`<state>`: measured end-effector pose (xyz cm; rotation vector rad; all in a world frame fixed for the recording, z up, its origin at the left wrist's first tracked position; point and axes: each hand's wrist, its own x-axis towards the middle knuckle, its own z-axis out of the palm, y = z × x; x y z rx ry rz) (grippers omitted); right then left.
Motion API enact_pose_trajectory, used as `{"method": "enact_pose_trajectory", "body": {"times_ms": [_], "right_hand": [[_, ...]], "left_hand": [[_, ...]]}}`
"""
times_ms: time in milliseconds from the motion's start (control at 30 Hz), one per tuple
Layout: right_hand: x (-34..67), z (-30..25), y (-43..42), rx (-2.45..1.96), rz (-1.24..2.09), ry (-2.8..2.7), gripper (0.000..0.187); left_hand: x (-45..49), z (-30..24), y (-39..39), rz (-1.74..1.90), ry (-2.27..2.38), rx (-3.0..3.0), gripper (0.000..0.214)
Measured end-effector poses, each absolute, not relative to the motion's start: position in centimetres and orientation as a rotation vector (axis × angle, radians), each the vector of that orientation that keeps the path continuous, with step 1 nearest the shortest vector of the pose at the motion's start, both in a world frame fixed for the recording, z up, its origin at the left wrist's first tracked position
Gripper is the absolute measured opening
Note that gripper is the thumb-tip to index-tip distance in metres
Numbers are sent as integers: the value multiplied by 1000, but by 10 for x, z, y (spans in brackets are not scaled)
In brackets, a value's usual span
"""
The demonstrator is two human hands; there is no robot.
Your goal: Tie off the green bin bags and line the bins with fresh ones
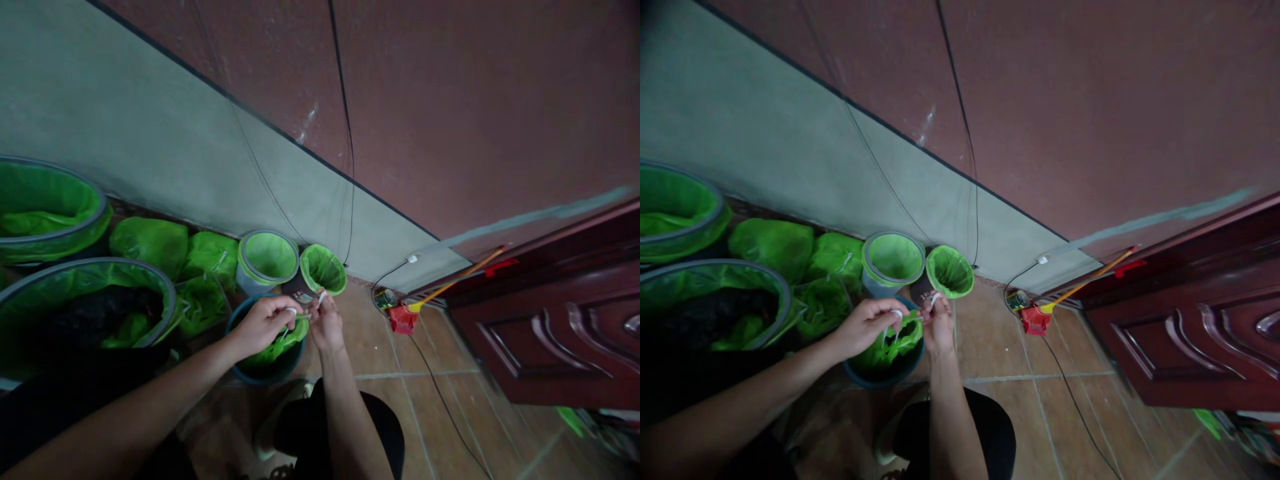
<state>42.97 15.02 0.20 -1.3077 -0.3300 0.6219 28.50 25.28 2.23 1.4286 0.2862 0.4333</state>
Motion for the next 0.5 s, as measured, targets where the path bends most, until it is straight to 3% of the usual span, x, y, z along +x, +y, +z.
{"method": "enact_pose_trajectory", "body": {"times_ms": [267,400,500], "right_hand": [[381,-37,118,-1694,894,-680,50],[371,-55,125,-1787,946,-851,32],[377,-56,133,-1768,877,-805,49]], "left_hand": [[293,26,264,578,387,1131,22],[297,20,261,450,330,1109,25],[298,6,267,498,497,1238,27]]}}
